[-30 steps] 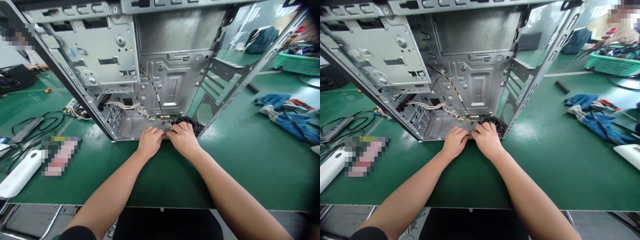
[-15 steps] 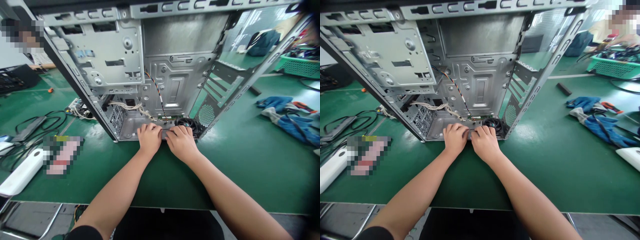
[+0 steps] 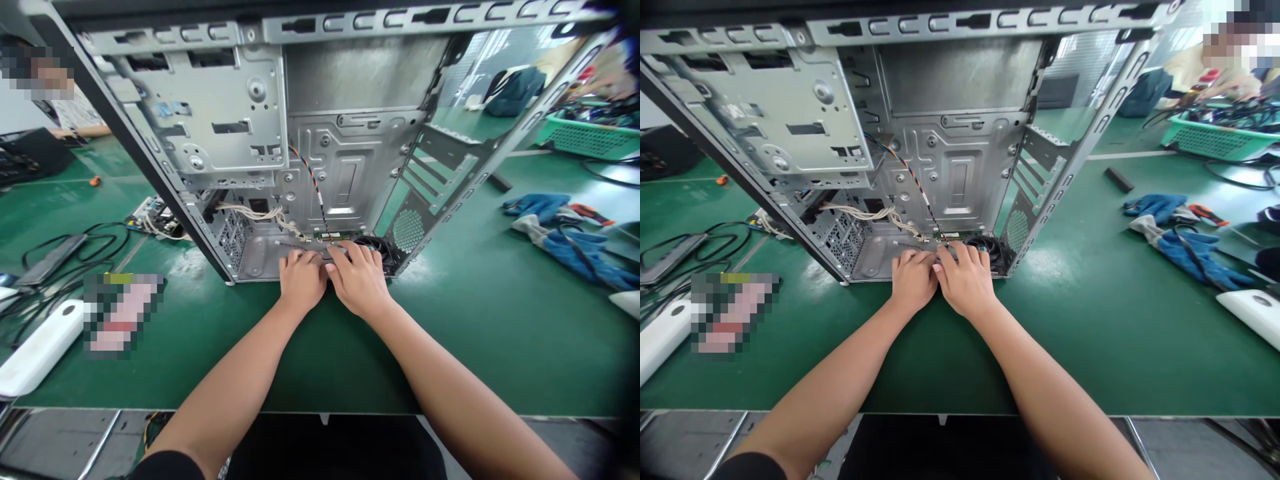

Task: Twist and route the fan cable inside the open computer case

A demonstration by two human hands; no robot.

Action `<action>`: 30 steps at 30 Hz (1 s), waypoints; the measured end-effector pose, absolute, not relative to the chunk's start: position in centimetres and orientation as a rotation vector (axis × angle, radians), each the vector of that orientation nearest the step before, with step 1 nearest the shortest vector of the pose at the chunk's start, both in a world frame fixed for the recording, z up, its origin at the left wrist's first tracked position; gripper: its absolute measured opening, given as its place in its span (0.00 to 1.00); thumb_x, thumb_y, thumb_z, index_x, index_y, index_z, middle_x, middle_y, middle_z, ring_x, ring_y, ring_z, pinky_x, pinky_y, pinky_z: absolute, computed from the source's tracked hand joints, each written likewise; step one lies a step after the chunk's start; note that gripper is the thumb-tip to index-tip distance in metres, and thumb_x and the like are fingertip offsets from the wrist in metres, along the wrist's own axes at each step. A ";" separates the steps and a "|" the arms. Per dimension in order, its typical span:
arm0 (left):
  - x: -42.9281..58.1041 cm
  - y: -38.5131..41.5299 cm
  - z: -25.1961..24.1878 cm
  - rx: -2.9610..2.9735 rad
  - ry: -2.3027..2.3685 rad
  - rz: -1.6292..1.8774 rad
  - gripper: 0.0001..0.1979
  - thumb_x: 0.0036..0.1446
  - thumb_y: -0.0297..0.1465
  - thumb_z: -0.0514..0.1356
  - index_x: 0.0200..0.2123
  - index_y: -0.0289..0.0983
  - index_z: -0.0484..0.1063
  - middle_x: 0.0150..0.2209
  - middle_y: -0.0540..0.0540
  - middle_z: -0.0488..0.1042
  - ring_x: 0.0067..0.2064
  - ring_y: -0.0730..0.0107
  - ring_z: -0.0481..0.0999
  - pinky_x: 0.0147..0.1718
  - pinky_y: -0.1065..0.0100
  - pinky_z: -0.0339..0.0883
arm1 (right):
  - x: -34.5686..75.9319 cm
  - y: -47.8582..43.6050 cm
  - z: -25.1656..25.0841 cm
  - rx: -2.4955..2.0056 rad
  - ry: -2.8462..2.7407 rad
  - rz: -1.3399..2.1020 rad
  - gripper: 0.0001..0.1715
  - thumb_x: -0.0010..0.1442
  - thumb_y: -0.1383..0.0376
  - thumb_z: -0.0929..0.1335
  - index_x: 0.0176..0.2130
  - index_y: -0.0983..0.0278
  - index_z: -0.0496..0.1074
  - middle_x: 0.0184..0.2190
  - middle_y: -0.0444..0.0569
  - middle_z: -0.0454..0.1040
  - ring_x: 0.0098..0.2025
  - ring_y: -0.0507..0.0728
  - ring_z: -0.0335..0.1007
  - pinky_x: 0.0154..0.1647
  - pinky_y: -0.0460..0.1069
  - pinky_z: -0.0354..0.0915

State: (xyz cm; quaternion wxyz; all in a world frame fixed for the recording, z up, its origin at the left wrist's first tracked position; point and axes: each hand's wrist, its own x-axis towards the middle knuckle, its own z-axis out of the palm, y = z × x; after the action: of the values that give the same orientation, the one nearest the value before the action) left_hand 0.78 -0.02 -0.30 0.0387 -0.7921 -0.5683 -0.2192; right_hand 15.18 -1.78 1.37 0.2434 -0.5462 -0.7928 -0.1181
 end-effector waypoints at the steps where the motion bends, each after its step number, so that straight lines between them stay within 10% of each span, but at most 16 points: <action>1: 0.8 0.0 -0.3 -2.437 -1.740 -0.672 0.15 0.62 0.35 0.53 0.50 0.43 0.71 0.50 0.43 0.75 0.51 0.49 0.65 0.42 0.52 0.57 | 15.0 -1.7 1.5 -1.502 -2.168 -0.319 0.25 0.67 0.57 0.58 0.58 0.62 0.66 0.57 0.58 0.66 0.50 0.65 0.59 0.47 0.58 0.53; 19: 1.0 -0.1 0.2 -2.456 -1.872 -0.595 0.14 0.62 0.38 0.52 0.46 0.42 0.72 0.48 0.41 0.73 0.56 0.48 0.60 0.51 0.49 0.52 | 12.9 0.3 2.1 -1.535 -2.053 -0.195 0.38 0.63 0.47 0.59 0.62 0.68 0.61 0.61 0.62 0.64 0.57 0.71 0.57 0.54 0.65 0.53; 30: 0.9 0.0 -0.4 -2.445 -1.734 -0.737 0.13 0.61 0.34 0.56 0.49 0.42 0.68 0.44 0.42 0.73 0.51 0.49 0.64 0.45 0.51 0.57 | 14.1 -0.9 1.8 -1.043 -1.761 0.083 0.30 0.66 0.71 0.55 0.65 0.60 0.57 0.62 0.54 0.62 0.62 0.61 0.61 0.55 0.59 0.70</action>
State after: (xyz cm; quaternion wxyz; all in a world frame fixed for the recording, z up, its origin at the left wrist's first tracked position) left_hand 0.90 -0.03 -0.42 0.0273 -0.7918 -0.5616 -0.2386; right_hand 14.15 -0.89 1.79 0.5198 -0.4349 -0.7345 0.0345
